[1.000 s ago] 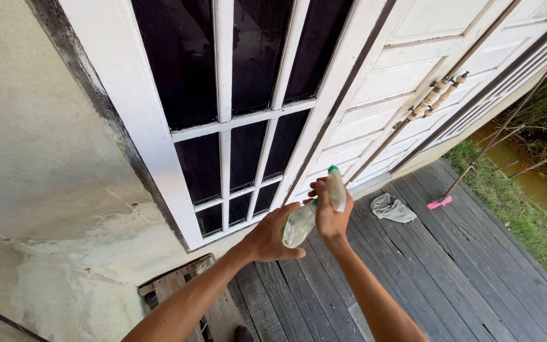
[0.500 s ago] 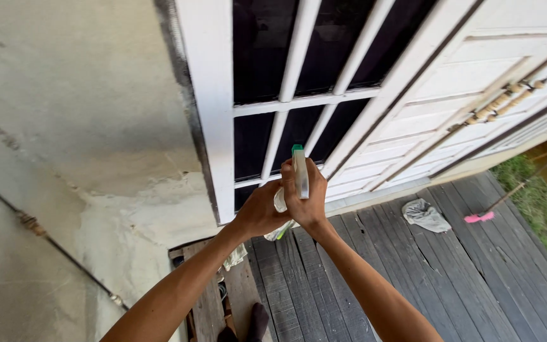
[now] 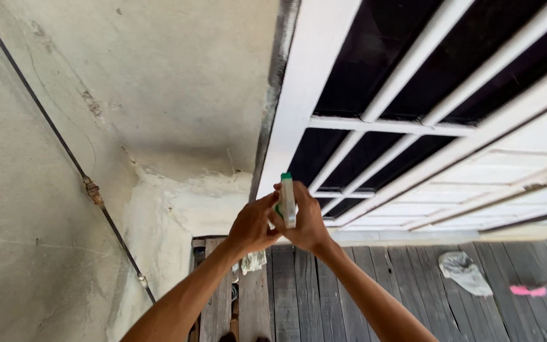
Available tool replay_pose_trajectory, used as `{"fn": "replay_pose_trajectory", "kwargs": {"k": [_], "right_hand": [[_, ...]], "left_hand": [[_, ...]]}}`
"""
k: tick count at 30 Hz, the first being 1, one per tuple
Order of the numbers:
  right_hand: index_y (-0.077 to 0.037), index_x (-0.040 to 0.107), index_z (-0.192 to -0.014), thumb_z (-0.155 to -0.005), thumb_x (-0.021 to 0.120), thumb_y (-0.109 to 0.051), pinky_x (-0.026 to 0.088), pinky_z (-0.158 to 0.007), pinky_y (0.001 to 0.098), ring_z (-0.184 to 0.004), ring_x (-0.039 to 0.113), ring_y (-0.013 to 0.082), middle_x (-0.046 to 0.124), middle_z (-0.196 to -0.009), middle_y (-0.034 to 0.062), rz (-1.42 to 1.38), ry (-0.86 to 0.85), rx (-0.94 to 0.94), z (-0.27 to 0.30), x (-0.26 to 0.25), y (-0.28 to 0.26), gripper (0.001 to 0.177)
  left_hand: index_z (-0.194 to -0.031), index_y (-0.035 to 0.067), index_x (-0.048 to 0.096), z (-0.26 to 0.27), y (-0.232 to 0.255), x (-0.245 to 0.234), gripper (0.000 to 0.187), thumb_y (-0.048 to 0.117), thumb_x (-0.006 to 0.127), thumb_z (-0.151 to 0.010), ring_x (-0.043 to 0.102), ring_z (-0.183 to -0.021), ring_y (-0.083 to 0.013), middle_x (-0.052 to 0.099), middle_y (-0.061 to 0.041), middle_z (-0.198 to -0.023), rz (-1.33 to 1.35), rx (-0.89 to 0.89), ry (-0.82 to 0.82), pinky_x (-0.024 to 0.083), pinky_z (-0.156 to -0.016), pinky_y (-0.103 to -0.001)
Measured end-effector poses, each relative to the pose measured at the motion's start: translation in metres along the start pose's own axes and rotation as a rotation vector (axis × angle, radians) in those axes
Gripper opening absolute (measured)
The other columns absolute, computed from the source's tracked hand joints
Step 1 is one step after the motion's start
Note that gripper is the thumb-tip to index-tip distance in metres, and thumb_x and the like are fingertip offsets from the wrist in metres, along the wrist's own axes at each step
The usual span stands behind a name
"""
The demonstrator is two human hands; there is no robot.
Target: Cleaning a window frame and glass panes with a cloth and spray cleaner.
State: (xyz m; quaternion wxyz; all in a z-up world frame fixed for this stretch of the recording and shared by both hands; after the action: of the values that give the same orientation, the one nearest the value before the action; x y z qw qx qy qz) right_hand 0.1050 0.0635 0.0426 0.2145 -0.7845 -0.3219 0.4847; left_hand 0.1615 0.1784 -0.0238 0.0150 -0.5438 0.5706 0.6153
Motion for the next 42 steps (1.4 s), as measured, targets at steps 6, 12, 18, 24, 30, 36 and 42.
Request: {"fn": "replay_pose_trajectory", "kwargs": {"k": [6,12,18,24,30,36,42], "right_hand": [[-0.003,0.059,-0.131,-0.078,0.084,-0.029,0.062,-0.089,0.0435,-0.101,0.074,0.0282,0.070,-0.118,0.0139,-0.079,-0.233,0.078,0.028,0.090,0.071,0.064],[-0.003,0.063,-0.127,-0.073,0.088,-0.033,0.059,-0.094,0.0451,-0.108,0.071,0.0279,0.069,-0.121,0.0122,-0.109,-0.334,0.073,0.081,0.175,0.125,0.066],[-0.001,0.063,-0.127,-0.071,0.091,-0.039,0.062,-0.089,0.0411,-0.105,0.071,0.0263,0.069,-0.121,0.0128,-0.078,-0.317,-0.014,0.121,0.262,0.205,0.073],[0.001,0.063,-0.126,-0.073,0.090,-0.041,0.062,-0.081,0.0364,-0.101,0.071,0.0252,0.067,-0.119,0.0145,-0.056,-0.217,-0.095,0.152,0.325,0.266,0.073],[0.001,0.068,-0.116,-0.071,0.090,-0.045,0.059,-0.076,0.0377,-0.086,0.069,0.0241,0.069,-0.103,0.0127,0.028,-0.080,-0.160,0.178,0.368,0.325,0.068],[0.001,0.074,-0.098,-0.067,0.091,-0.047,0.060,-0.073,0.0381,-0.079,0.070,0.0216,0.071,-0.088,0.0118,0.129,0.045,-0.195,0.199,0.376,0.357,0.060],[0.002,0.078,-0.106,-0.067,0.089,-0.046,0.060,-0.071,0.0393,-0.085,0.072,0.0238,0.076,-0.090,0.0134,0.127,0.174,-0.212,0.214,0.364,0.366,0.063]], "left_hand": [[-0.144,0.010,0.050,0.043,-0.093,0.059,0.077,0.014,0.082,-0.074,0.078,-0.084,-0.0205,0.069,-0.008,-0.125,0.304,-0.315,-0.002,0.068,-0.075,-0.035],[-0.128,-0.002,0.057,0.102,-0.157,0.107,0.082,0.014,0.095,-0.057,0.069,-0.103,-0.0388,0.070,-0.022,-0.117,-0.062,0.018,0.254,0.055,-0.090,-0.054],[-0.121,0.003,0.064,0.125,-0.262,0.180,0.060,0.018,0.088,-0.068,0.074,-0.095,-0.0250,0.074,-0.011,-0.107,0.087,-0.174,0.058,0.062,-0.090,-0.038],[-0.115,0.003,0.065,0.135,-0.345,0.246,0.055,0.015,0.087,-0.066,0.074,-0.087,-0.0262,0.074,-0.011,-0.100,0.041,-0.093,0.124,0.062,-0.081,-0.040],[-0.121,0.004,0.066,0.142,-0.385,0.293,0.048,0.016,0.080,-0.076,0.074,-0.075,-0.0240,0.076,-0.012,-0.095,0.078,-0.058,0.091,0.063,-0.075,-0.040],[-0.134,0.003,0.049,0.138,-0.400,0.337,0.066,0.017,0.082,-0.079,0.077,-0.081,-0.0236,0.074,-0.012,-0.104,0.276,-0.172,0.149,0.065,-0.070,-0.036],[-0.155,0.002,0.028,0.135,-0.371,0.352,0.095,-0.004,0.076,-0.073,0.066,-0.116,-0.0282,0.061,-0.020,-0.132,0.439,0.326,0.457,0.065,-0.080,-0.036]]}}
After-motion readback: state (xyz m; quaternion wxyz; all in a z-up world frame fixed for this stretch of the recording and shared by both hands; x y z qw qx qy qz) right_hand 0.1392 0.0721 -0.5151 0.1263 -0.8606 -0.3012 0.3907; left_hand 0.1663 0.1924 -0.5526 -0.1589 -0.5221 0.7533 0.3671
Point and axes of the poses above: each hand's wrist, its own z-axis away from the middle knuckle, its own x-axis out of the palm, y = z × x, the point moved 4 cm from there along -z, towards the middle knuckle
